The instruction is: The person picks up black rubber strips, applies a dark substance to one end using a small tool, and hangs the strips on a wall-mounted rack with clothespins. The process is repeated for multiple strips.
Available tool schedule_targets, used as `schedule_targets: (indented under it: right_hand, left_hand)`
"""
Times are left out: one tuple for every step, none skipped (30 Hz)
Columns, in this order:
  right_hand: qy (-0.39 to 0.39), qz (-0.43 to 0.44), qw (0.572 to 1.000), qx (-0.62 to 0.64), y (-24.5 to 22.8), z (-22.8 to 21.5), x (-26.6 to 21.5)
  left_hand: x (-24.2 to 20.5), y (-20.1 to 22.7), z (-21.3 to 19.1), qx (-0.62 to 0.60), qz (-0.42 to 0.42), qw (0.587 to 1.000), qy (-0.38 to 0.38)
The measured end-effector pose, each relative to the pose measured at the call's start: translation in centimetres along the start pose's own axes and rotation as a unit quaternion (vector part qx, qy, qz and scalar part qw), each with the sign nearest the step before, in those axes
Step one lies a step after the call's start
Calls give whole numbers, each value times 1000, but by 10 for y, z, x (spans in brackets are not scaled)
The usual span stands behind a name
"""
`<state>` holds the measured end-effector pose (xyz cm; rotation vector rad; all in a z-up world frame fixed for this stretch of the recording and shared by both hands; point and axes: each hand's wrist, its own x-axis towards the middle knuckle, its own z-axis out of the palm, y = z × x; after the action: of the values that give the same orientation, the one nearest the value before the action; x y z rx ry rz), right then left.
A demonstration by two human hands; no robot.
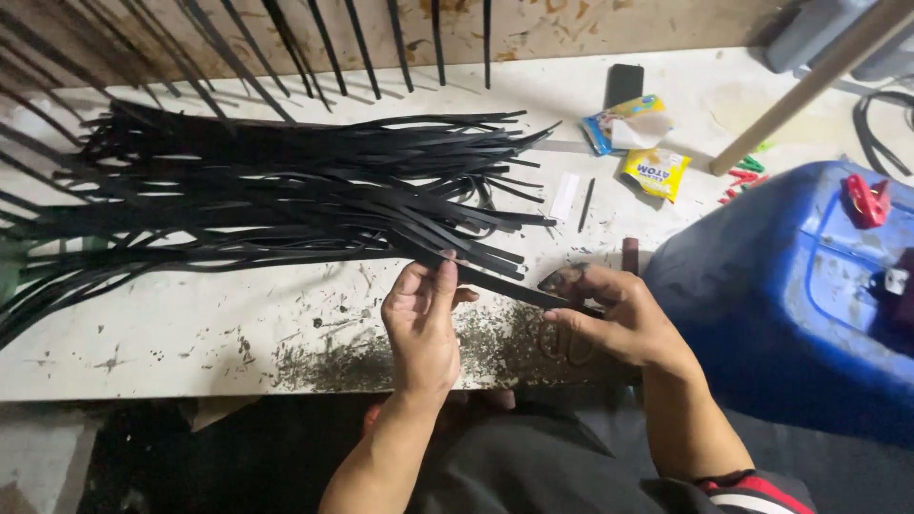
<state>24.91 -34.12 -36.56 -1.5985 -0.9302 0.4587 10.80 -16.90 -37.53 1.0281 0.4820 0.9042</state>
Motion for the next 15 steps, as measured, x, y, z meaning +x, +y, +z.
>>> schedule_targets:
  right_hand:
    - [9, 2, 1000, -2, 3, -1, -5]
    - [19, -12, 1000, 5, 5, -2, -11]
    - [28, -26, 999, 13, 8, -2, -16]
    - [36, -24, 999, 11, 8, -1, -20]
    - [47, -32, 998, 19, 8, -1, -24]
    - [58, -41, 997, 27, 9, 0, -28]
    - [66, -38, 997, 23, 7, 1, -33]
    - [74, -46, 996, 26, 5, 2, -37]
    - [83, -53, 995, 28, 3, 3, -42]
    - [92, -51, 994, 24, 0, 1, -46]
    - [104, -52, 993, 23, -4, -2, -50]
    - [115, -54, 992, 22, -8, -4, -53]
    - [125, -51, 991, 17, -10, -9, -59]
    - [137, -61, 989, 11, -12, -14, -65]
    - [150, -70, 986, 3, -15, -19, -71]
  left_hand:
    - [-1, 0, 2, -1, -4, 1000, -8]
    - [-3, -1, 3, -17, -10, 1000, -18]
    - [-4, 0, 4, -33, -15, 999, -28]
    - [-7, -1, 7, -33, -19, 999, -36]
    - [-11, -1, 9, -45, -29, 996, -76]
    - [-14, -1, 11, -57, -38, 991, -116]
    - [-19, -7, 13, -58, -43, 990, -123]
    - [-23, -14, 14, -69, -54, 985, -148]
    - [-28, -20, 15, -80, -64, 980, -173]
    - [-29, -26, 13, -82, -69, 978, -180]
    - [-30, -31, 12, -84, -67, 978, -178]
    - [-30, -37, 11, -85, -65, 979, -176]
    - [-31, -38, 13, -88, -71, 976, -185]
    - [-32, -40, 16, -90, -72, 978, -176]
    - [-33, -41, 19, -93, -74, 979, -168]
